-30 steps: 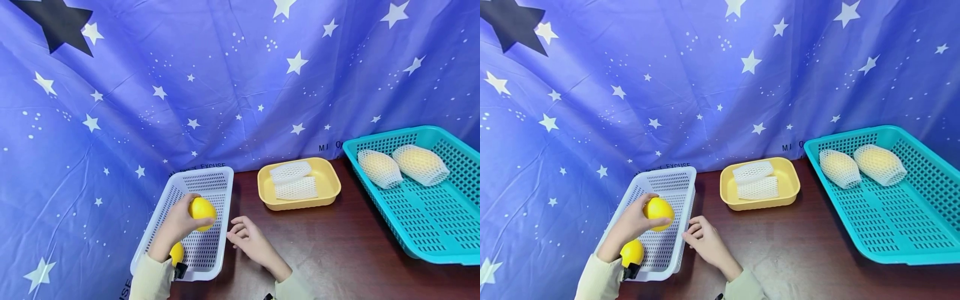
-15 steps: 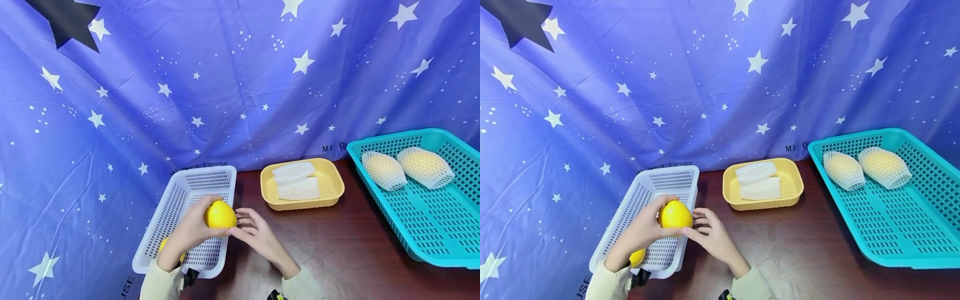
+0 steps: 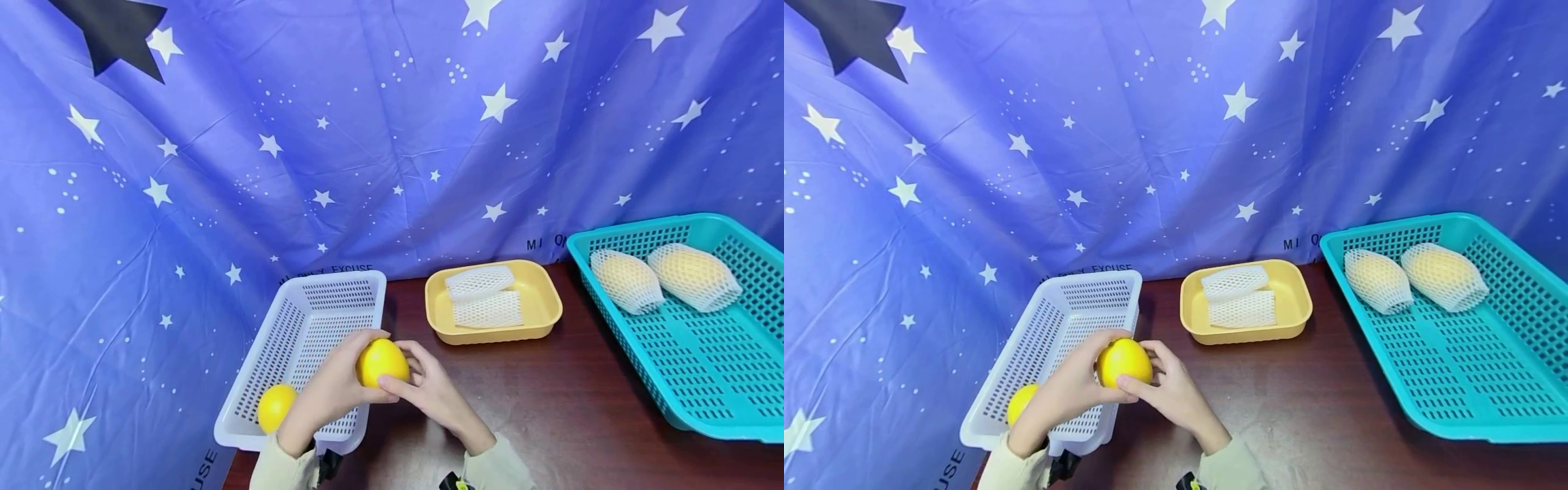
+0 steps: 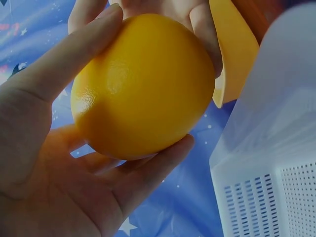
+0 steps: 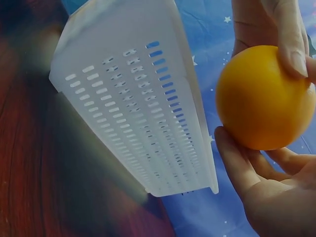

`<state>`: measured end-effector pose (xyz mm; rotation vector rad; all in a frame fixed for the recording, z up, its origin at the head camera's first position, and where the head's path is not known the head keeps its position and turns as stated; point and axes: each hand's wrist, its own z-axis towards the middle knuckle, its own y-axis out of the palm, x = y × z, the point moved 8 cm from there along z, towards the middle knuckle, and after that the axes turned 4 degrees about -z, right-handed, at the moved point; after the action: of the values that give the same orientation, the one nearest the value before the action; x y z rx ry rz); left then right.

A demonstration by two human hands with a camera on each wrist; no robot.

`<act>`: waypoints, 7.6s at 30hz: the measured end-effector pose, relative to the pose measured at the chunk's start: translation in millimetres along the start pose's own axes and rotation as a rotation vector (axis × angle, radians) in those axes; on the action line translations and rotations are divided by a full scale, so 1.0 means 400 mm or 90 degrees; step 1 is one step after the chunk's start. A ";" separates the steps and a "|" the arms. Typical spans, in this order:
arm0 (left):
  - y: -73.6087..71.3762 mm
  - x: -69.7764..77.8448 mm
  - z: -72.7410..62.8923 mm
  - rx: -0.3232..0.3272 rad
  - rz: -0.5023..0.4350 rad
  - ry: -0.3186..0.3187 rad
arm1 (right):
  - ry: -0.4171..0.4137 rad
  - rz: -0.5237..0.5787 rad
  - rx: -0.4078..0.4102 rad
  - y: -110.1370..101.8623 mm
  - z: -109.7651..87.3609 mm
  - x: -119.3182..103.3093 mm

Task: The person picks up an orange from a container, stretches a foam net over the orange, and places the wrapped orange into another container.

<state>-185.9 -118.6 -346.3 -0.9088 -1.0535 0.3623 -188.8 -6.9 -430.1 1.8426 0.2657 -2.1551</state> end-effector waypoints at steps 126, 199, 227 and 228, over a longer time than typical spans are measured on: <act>0.448 0.037 0.106 -0.013 -0.140 0.022 | 0.057 -0.274 -0.194 -0.385 -0.129 0.042; 0.449 0.040 0.109 0.016 -0.079 0.061 | 0.063 -0.726 -0.022 -0.503 0.154 0.072; 0.449 0.035 0.117 0.009 -0.085 0.052 | 0.042 -0.782 0.013 -0.515 0.170 0.072; 0.448 0.035 0.116 0.010 -0.084 0.053 | 0.041 -0.778 0.014 -0.515 0.170 0.073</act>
<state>-192.1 19.5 -470.4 -0.8284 -1.0264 0.2204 -325.6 161.8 -457.6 1.9808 1.7569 -2.7123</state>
